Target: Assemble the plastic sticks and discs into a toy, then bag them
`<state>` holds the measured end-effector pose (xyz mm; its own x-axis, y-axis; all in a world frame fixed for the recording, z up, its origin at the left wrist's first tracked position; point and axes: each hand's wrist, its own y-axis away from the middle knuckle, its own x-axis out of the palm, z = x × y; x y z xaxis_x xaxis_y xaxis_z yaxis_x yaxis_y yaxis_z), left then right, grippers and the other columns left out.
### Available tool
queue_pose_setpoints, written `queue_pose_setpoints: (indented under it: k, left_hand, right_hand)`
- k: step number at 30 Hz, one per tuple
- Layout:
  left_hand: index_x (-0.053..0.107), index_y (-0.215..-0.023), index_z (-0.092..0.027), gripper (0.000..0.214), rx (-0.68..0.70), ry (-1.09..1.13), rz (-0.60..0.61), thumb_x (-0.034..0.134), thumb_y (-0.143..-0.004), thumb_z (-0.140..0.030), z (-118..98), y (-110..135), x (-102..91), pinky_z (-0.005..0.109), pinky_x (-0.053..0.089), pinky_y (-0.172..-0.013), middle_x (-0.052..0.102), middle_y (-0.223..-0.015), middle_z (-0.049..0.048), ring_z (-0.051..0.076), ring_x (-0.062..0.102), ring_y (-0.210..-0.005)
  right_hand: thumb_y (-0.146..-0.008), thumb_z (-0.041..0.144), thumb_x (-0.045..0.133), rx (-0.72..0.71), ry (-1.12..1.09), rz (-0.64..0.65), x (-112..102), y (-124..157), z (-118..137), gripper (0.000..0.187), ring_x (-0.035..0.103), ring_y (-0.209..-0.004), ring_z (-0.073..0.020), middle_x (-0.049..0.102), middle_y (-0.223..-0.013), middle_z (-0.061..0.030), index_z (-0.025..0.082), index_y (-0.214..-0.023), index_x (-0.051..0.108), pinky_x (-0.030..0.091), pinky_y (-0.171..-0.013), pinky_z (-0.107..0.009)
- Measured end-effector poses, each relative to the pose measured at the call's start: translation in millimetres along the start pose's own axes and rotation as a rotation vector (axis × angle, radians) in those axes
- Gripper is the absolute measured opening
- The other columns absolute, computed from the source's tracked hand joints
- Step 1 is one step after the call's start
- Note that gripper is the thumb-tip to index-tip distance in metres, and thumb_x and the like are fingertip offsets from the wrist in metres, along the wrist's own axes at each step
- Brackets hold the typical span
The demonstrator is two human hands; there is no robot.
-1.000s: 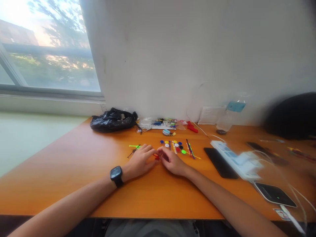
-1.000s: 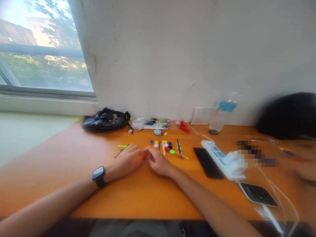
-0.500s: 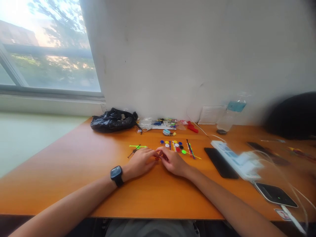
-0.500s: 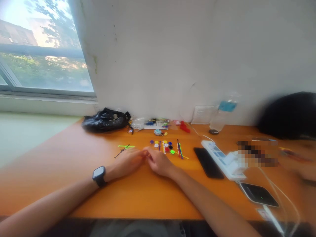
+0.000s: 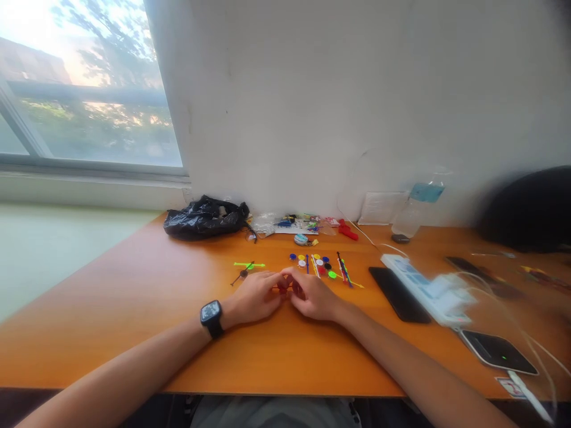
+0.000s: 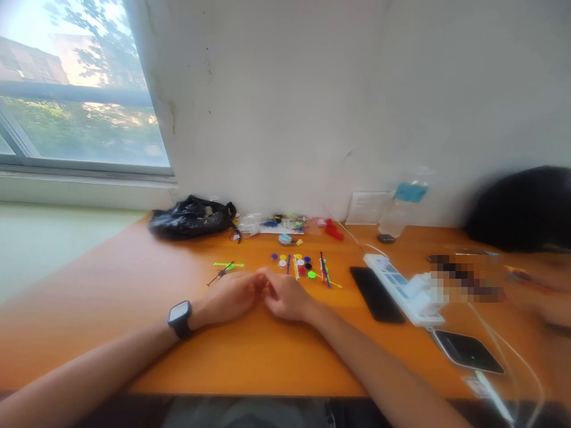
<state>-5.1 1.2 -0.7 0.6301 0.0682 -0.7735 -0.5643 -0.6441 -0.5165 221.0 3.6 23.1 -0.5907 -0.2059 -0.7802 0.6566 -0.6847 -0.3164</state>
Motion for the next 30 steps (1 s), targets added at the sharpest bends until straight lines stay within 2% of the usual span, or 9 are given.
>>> queue_pose_setpoints:
  k: [7, 14, 24, 30]
  left_hand:
    - [0.061, -0.103, -0.025, 0.024, 0.006, 0.018, 0.046, 0.062, -0.083, -0.012, -2.5, 2.8, -2.8, 0.028, 0.047, -0.071, 0.076, -0.097, 0.0013, 0.019, 0.071, -0.082]
    - [0.063, -0.099, -0.025, 0.020, 0.014, 0.001, 0.056, 0.064, -0.082, -0.015, -5.3, 1.9, -5.1, 0.029, 0.046, -0.070, 0.075, -0.092, 0.0024, 0.020, 0.070, -0.080]
    - [0.060, -0.098, -0.023, 0.018, 0.011, 0.171, 0.126, 0.060, -0.086, -0.011, -7.1, 2.5, -5.1, 0.027, 0.050, -0.075, 0.074, -0.097, 0.0022, 0.018, 0.070, -0.084]
    - [0.060, -0.099, -0.023, 0.018, 0.012, 0.167, 0.134, 0.060, -0.085, -0.011, -7.7, 2.5, -5.9, 0.027, 0.051, -0.076, 0.074, -0.097, 0.0025, 0.019, 0.070, -0.086]
  right_hand:
    - [-0.082, 0.009, 0.059, -0.020, -0.046, 0.015, -0.5, 1.3, 3.8, 0.056, 0.063, -0.075, -0.0193, 0.073, -0.096, -0.0017, 0.027, -0.135, 0.053, 0.047, -0.071, -0.029]
    - [-0.082, 0.010, 0.061, -0.013, -0.076, 0.022, -0.1, 1.8, 5.4, 0.060, 0.066, -0.081, -0.0205, 0.072, -0.097, -0.0025, 0.028, -0.138, 0.054, 0.049, -0.072, -0.028]
    - [-0.082, 0.007, 0.059, -0.048, -0.159, 0.038, -0.2, 0.8, 6.3, 0.057, 0.069, -0.091, -0.0208, 0.073, -0.109, -0.0039, 0.026, -0.136, 0.057, 0.051, -0.080, -0.030]
    - [-0.080, 0.006, 0.059, -0.065, -0.186, 0.033, -1.3, -0.2, 9.1, 0.055, 0.068, -0.091, -0.0206, 0.073, -0.108, -0.0036, 0.025, -0.132, 0.060, 0.051, -0.080, -0.029]
